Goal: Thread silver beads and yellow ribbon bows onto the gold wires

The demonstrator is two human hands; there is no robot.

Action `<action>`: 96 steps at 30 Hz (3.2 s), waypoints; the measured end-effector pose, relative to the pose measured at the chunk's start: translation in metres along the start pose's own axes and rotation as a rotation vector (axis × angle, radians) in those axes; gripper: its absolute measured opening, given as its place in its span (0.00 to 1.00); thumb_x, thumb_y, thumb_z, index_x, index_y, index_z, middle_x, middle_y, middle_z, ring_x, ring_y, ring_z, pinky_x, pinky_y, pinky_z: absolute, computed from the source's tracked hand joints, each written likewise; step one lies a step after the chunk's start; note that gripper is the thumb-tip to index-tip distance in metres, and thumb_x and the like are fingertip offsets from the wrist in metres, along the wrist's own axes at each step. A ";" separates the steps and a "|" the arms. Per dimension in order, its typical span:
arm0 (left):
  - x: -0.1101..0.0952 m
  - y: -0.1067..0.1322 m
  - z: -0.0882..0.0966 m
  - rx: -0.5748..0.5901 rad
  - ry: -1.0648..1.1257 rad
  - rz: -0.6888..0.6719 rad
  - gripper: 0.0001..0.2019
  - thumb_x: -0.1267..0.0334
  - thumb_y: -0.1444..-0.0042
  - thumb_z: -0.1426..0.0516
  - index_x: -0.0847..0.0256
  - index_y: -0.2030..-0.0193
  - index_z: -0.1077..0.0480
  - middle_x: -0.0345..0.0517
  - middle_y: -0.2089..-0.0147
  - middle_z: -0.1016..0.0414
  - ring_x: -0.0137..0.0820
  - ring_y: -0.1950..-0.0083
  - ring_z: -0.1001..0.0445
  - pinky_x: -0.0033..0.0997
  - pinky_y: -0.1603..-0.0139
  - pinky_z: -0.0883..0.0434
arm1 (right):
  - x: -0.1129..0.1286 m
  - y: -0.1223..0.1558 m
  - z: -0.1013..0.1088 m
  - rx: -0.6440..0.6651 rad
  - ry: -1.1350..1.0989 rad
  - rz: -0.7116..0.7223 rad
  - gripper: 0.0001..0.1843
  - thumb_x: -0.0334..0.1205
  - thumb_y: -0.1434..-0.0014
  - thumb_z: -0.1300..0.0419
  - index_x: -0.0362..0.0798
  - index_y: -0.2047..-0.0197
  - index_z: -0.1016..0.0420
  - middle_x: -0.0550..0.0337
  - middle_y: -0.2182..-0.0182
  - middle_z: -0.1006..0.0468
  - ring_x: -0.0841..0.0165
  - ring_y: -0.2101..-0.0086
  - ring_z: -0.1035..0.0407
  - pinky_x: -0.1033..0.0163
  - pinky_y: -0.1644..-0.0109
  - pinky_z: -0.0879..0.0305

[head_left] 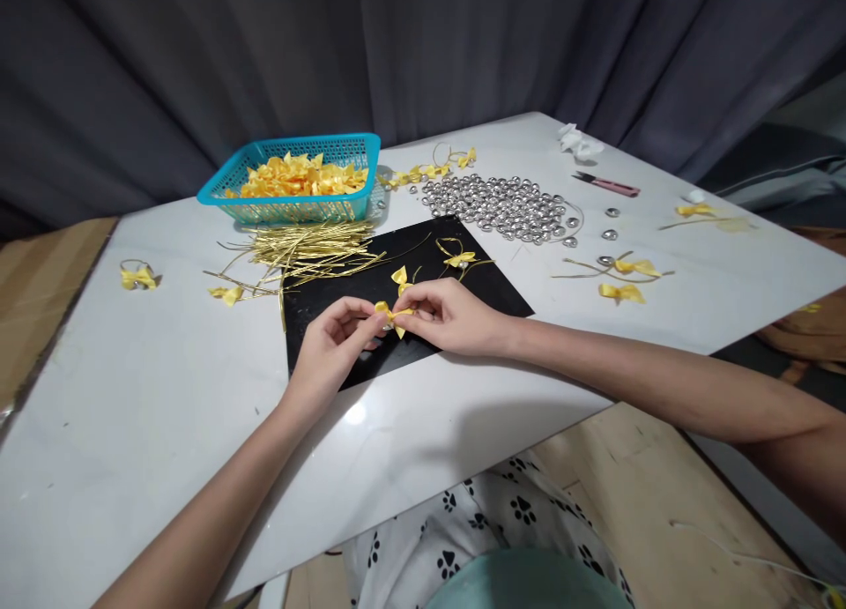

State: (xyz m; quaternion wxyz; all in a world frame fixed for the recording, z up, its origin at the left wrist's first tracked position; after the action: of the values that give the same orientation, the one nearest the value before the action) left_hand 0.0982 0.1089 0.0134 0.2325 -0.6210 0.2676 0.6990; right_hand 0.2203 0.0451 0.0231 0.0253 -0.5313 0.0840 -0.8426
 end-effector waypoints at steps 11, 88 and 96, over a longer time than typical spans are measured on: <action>0.003 -0.002 0.000 0.041 -0.054 -0.005 0.12 0.61 0.60 0.33 0.63 0.70 0.27 0.42 0.69 0.26 0.25 0.68 0.30 0.22 0.66 0.32 | 0.003 0.003 -0.001 -0.027 0.011 0.056 0.07 0.34 0.44 0.45 0.39 0.70 0.29 0.64 0.79 0.38 0.78 0.78 0.48 0.70 0.75 0.51; -0.017 0.012 0.002 -0.122 -0.365 -0.309 0.08 0.61 0.52 0.38 0.62 0.68 0.31 0.41 0.70 0.30 0.25 0.69 0.33 0.24 0.70 0.35 | -0.004 0.003 -0.006 0.128 -0.316 -0.266 0.19 0.51 0.44 0.42 0.39 0.66 0.33 0.72 0.85 0.49 0.80 0.83 0.58 0.70 0.80 0.63; -0.042 0.033 -0.002 -0.201 -0.715 -0.801 0.04 0.71 0.50 0.40 0.62 0.67 0.31 0.43 0.67 0.26 0.29 0.65 0.29 0.29 0.64 0.33 | 0.022 0.008 0.007 -0.021 0.203 0.328 0.14 0.41 0.40 0.44 0.40 0.55 0.33 0.69 0.81 0.46 0.78 0.79 0.49 0.71 0.73 0.51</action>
State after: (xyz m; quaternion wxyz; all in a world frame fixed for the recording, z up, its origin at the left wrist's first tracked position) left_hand 0.0835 0.0832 0.0581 0.4965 -0.4172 -0.1540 0.7455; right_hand 0.2165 0.0330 0.0444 0.1482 -0.4232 0.1806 -0.8754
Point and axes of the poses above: each hand's wrist, its own y-axis away from the middle knuckle, its own z-axis out of the back of the hand, x = y × z, the point moved 6 cm from there along -y, towards the middle knuckle
